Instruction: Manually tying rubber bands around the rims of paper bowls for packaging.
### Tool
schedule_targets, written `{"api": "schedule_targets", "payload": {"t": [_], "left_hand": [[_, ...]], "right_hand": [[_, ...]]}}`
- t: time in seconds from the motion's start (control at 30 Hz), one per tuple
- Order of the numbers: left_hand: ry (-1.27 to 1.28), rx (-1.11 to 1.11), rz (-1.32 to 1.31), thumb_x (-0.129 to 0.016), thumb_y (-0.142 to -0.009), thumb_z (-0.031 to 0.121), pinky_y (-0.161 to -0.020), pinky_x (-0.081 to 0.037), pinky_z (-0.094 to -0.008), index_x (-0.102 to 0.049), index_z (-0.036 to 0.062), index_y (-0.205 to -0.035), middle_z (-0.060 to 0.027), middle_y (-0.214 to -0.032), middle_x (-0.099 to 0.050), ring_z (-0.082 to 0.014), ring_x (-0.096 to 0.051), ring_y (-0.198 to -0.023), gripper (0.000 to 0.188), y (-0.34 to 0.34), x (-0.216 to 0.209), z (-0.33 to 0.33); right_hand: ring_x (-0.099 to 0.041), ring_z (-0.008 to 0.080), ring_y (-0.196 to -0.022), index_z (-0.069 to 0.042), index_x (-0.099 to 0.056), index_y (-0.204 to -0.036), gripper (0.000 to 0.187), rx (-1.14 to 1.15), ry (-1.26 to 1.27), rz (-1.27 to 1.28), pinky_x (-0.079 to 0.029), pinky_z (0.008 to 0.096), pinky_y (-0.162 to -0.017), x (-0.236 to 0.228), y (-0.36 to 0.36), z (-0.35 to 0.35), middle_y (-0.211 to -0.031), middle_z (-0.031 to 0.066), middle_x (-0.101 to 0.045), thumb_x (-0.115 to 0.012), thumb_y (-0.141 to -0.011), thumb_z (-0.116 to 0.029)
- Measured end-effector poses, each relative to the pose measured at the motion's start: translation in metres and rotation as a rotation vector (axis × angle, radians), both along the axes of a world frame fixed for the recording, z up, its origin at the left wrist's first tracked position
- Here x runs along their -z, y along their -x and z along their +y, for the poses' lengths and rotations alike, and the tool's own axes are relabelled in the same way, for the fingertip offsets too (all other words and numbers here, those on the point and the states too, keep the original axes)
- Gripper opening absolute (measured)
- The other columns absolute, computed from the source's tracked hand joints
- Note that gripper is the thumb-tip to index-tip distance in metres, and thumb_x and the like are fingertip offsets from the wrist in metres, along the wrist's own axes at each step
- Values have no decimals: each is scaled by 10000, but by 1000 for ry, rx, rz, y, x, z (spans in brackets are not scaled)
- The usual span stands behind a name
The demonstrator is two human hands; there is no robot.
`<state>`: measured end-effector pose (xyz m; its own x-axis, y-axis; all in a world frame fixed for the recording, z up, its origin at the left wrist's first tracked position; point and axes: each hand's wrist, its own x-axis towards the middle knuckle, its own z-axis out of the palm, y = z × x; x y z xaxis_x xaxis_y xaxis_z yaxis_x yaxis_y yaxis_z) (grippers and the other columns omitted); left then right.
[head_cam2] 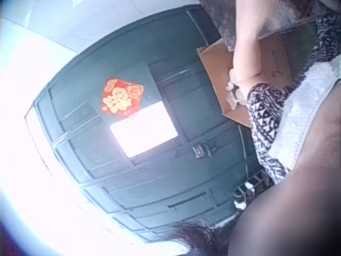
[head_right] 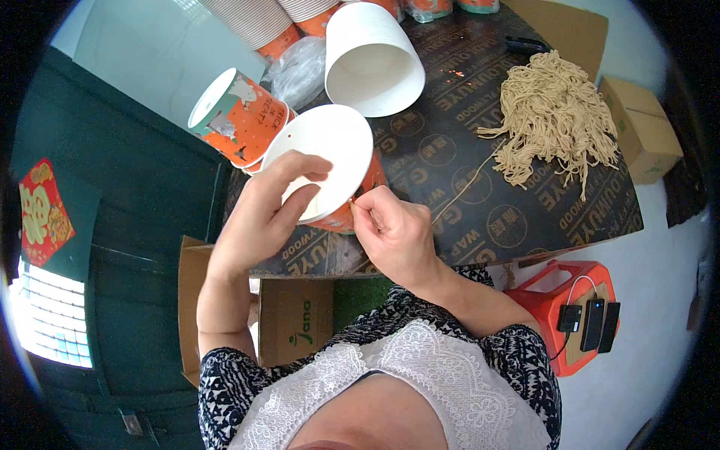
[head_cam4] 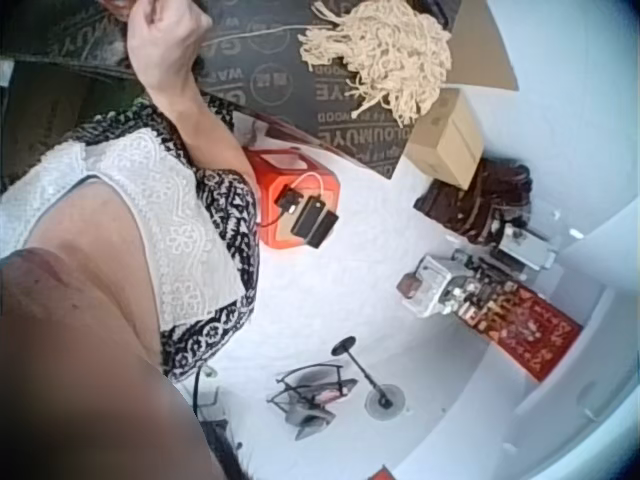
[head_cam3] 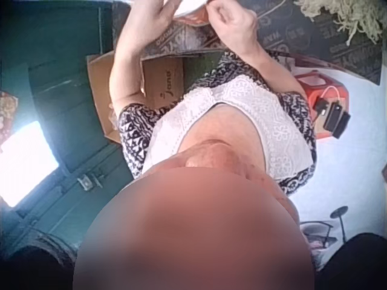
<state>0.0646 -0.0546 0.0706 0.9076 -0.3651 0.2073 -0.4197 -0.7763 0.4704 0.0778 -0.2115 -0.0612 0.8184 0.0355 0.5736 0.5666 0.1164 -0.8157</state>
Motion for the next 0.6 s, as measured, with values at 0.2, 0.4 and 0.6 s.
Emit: {"api": "schedule_targets", "payload": {"t": [0.2, 0.4, 0.6], "left_hand": [[-40, 149, 370, -584, -933, 48, -871, -504, -326, -626, -8, -1199, -118, -1008, -676, -205, -644, -945, 275, -24, 2, 7], [53, 110, 424, -575, -915, 59, -700, -515, -320, -649, -40, -941, -103, -796, -663, -158, -608, -737, 126, -24, 12, 3], [-82, -107, 72, -589, -873, 51, -676, -514, -350, -647, -33, -895, -187, -786, -664, -274, -671, -729, 104, -8, 10, -7]], "right_hand": [[-622, 162, -516, -8, -587, -830, 120, 4, -8, -12, -454, 297, -477, 1, 0, 4, -618, 113, -609, -690, -813, 53], [-639, 235, -534, -20, -587, -841, 114, 50, 22, -38, -464, 328, -484, 0, 3, 1, -630, 132, -611, -690, -826, 28], [-665, 294, -606, -53, -619, -857, 107, -58, 303, -225, -505, 392, -541, -4, -13, -22, -671, 133, -648, -684, -857, -137]]}}
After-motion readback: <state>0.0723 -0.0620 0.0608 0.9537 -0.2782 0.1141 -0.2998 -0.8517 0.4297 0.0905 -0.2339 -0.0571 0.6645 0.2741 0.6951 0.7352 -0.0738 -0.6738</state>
